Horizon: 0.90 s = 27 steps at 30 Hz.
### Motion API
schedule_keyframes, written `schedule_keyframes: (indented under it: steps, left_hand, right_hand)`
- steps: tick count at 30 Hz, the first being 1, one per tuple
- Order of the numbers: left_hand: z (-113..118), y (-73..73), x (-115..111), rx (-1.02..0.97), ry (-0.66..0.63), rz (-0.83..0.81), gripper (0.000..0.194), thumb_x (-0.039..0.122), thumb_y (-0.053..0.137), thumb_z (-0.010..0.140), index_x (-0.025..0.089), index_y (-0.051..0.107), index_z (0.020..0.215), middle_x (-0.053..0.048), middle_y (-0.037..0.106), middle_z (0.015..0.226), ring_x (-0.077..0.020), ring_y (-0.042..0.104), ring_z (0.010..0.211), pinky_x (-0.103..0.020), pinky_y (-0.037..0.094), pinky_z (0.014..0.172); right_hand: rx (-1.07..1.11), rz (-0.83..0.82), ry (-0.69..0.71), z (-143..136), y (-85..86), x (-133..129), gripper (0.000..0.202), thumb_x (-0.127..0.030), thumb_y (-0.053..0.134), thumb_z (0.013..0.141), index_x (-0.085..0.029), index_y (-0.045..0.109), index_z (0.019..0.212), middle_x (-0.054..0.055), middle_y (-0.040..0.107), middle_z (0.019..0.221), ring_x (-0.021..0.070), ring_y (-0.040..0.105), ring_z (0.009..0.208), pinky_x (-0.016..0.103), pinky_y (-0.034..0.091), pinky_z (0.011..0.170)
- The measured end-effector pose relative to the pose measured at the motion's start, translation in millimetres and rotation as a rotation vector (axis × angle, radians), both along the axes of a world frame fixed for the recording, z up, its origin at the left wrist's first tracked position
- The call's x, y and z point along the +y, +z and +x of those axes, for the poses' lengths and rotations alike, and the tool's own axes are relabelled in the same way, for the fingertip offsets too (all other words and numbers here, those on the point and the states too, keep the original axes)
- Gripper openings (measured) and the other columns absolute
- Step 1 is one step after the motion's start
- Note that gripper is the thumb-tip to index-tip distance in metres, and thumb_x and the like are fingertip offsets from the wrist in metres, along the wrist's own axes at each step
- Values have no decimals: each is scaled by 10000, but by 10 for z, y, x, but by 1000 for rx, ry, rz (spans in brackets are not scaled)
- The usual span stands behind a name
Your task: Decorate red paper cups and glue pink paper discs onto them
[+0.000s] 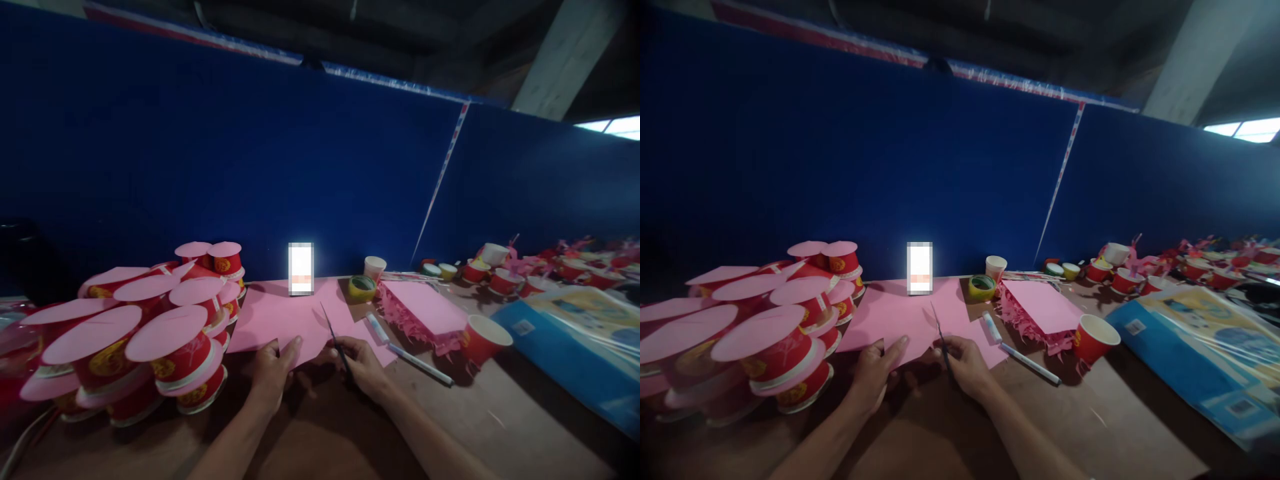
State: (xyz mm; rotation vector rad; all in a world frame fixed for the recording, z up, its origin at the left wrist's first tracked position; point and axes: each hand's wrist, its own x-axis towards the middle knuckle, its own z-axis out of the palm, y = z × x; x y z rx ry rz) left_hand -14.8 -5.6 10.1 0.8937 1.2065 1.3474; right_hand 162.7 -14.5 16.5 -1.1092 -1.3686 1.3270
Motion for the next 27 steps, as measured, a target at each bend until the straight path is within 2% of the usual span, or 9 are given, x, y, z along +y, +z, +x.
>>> schedule_keyframes:
  steps: [5, 11, 20, 27]
  left_hand:
    - [-5, 1, 3, -11, -1, -47, 455, 491, 712, 597, 114, 624, 838, 10, 581, 559, -104, 495, 433, -196, 338, 373]
    - [-18, -27, 21, 10, -5, -19, 420, 486, 708, 608, 128, 614, 807, 25, 563, 533, -105, 498, 444, -193, 346, 386]
    - [8, 62, -1, -61, 16, -77, 432, 445, 740, 568, 122, 610, 822, 5, 597, 589, -84, 485, 427, -181, 347, 362]
    - [-2, 25, 24, -78, 11, -52, 430, 437, 737, 577, 117, 622, 840, -6, 607, 616, -91, 511, 462, -181, 357, 374]
  right_hand:
    - [-12, 27, 14, 14, -10, 8, 394, -450, 655, 733, -144, 657, 982, -41, 504, 555, 58, 409, 438, 169, 335, 408]
    - [-22, 42, 10, 24, 12, 2, 409, -470, 657, 723, -144, 663, 971, -35, 515, 555, 60, 389, 434, 174, 332, 410]
    - [-21, 37, 6, 7, 50, -7, 393, -453, 659, 721, -141, 666, 960, -36, 518, 566, 56, 384, 444, 172, 335, 420]
    - [-37, 50, 7, 14, 46, -10, 375, -434, 649, 739, -143, 668, 974, -38, 507, 571, 53, 367, 452, 167, 326, 421]
